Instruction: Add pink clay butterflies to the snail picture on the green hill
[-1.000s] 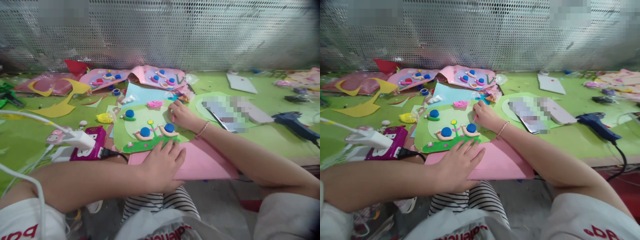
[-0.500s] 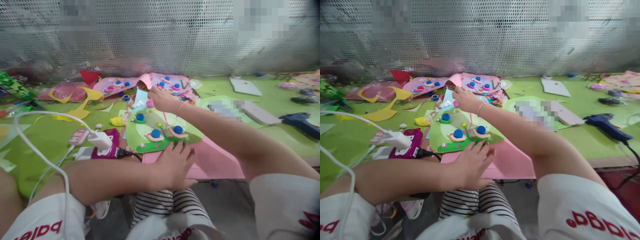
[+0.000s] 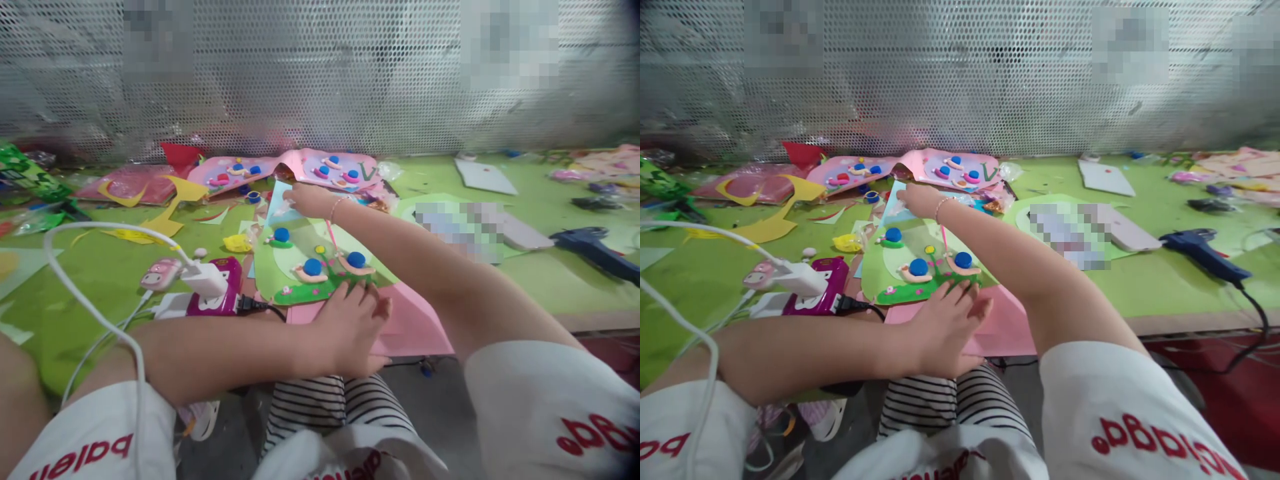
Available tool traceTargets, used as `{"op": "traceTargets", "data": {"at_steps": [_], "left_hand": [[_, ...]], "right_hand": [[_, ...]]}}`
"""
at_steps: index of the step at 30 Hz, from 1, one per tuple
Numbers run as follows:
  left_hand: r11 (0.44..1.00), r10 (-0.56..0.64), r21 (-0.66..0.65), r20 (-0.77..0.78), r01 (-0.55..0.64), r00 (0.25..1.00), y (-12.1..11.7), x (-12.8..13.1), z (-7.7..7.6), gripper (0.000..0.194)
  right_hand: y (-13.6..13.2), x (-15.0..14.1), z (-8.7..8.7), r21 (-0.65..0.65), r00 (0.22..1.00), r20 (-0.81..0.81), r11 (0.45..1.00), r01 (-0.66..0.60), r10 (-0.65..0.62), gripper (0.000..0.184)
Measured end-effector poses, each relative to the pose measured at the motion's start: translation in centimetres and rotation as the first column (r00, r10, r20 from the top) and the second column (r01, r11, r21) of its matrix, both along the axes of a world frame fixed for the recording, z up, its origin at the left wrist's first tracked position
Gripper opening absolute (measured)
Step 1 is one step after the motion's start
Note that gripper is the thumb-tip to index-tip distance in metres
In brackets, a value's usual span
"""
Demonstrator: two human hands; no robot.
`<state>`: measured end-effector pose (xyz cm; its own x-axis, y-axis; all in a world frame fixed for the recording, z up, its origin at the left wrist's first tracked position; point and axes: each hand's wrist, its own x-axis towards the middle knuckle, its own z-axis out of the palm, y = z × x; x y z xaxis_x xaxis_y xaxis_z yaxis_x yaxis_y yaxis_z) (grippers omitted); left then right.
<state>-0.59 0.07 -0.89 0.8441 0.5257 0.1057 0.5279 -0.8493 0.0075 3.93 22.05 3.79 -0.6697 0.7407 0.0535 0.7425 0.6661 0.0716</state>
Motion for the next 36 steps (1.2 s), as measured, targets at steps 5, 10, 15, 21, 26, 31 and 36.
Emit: {"op": "traceTargets", "data": {"at_steps": [5, 10, 15, 21, 26, 31, 36], "left_hand": [[0.968, -0.041, -0.219, 0.334, 0.119, 0.942, 0.2, -0.2, 1.2, 0.079], [0.762, 0.316, -0.569, 0.743, 0.308, 0.59, 0.4, 0.0, 1.1, 0.032], [0.577, 0.478, -0.72, 0.68, 0.385, 0.556, 0.6, 0.6, 0.2, 0.04], [0.506, 0.411, -0.767, 0.616, 0.394, 0.672, 0.6, 0.6, 1.1, 0.036], [0.555, 0.415, -0.759, 0.608, 0.341, 0.677, 0.8, 0.5, 1.5, 0.03], [0.518, 0.414, -0.777, 0.594, 0.358, 0.69, 1.0, 0.6, 1.1, 0.031], [0.451, 0.414, -0.803, 0.574, 0.388, 0.706, 0.9, 0.8, 0.8, 0.026]], "right_hand": [[-7.8, 6.6, 2.5, 0.046, 0.935, -0.338, 0.994, -0.102, 0.112, 0.031], [-17.8, 15.3, 2.3, 0.154, 0.817, -0.576, 0.986, 0.069, 0.033, 0.034], [-24.4, 17.1, -0.6, 0.272, 0.805, -0.593, 0.944, 0.189, 0.01, 0.034], [-26.2, 13.9, -2.7, 0.224, 0.716, -0.697, 0.935, 0.274, -0.043, 0.023], [-25.8, 14.0, -2.3, -0.097, 0.493, -0.859, 0.989, 0.11, -0.139, 0.018], [-25.5, 15.4, -2.5, -0.222, 0.391, -0.906, 0.967, -0.12, -0.16, 0.032], [-24.6, 16.2, -2.3, -0.176, 0.565, -0.823, 0.972, -0.154, -0.059, 0.043]]}}
